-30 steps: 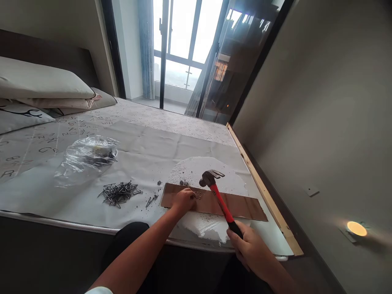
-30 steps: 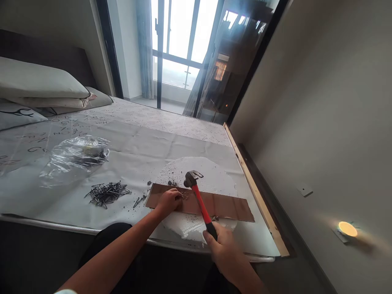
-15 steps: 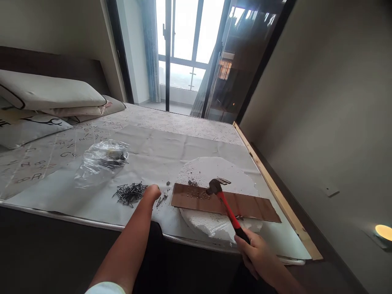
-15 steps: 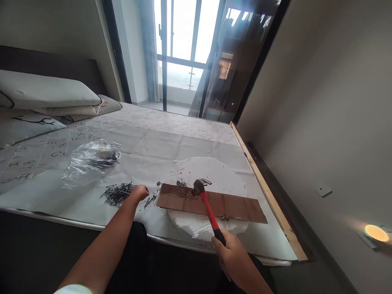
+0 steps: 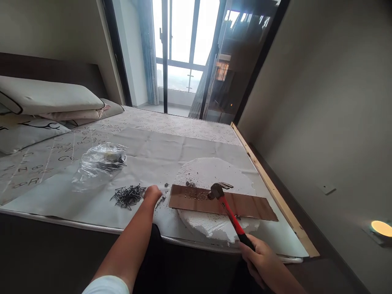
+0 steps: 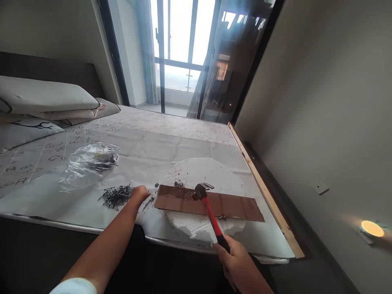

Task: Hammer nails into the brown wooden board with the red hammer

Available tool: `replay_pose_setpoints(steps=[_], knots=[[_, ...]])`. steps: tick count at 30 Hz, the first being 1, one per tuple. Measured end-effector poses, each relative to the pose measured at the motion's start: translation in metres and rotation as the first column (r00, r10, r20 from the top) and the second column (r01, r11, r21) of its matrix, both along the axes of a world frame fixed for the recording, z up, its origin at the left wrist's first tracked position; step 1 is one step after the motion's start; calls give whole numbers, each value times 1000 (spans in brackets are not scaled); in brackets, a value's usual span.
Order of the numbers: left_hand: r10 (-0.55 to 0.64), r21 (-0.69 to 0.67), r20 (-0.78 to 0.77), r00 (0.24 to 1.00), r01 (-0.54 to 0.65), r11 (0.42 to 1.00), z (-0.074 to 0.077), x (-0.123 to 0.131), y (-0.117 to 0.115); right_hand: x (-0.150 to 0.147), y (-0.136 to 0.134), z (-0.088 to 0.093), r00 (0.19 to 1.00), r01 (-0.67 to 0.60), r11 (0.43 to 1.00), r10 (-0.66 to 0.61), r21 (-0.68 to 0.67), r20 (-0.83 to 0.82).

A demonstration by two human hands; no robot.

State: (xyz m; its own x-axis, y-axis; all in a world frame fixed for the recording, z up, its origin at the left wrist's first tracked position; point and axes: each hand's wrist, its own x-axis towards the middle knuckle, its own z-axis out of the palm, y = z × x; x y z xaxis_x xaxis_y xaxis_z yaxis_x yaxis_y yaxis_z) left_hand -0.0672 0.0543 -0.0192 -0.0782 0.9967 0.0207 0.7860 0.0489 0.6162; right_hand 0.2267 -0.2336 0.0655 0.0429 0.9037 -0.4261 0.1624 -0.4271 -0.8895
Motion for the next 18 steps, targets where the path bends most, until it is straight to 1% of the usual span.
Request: replay_pose_setpoints(steps=[2,3,4,5,6,8,9,11,14,18], knots=[[-5,108,17,1000,3,994,14,13,-7,3,-1,1,1000,19,1000,-19,3,0],[-39,199,65,997,25,980,21,23,-13,5,-2,2,1000,27,1000,-27,1,-2],[-90,284,134,987,49,958,26,35,-21,6,-2,3,999,32,999,-32,0,-6],[-136,326,205,969,64,943,30,49,-31,7,-3,4,999,30,1000,-30,-1,-12],[-203,332,259,944,111,937,32,63,-41,8,-3,4,999,26,1000,-26,0,-19],[-355,324,302,885,255,911,31,93,-59,10,-3,6,999,17,1000,-17,5,-31],[-429,323,291,855,334,886,29,106,-66,10,-3,6,999,15,1000,-15,6,-36],[-514,324,261,817,427,844,22,126,-75,10,-2,7,1000,14,1000,-14,5,-28],[-553,324,221,803,474,819,12,140,-77,9,-3,9,1000,8,1000,-8,0,-4],[-553,322,204,808,479,817,7,139,-74,8,-4,8,1000,-3,1000,3,5,13]])
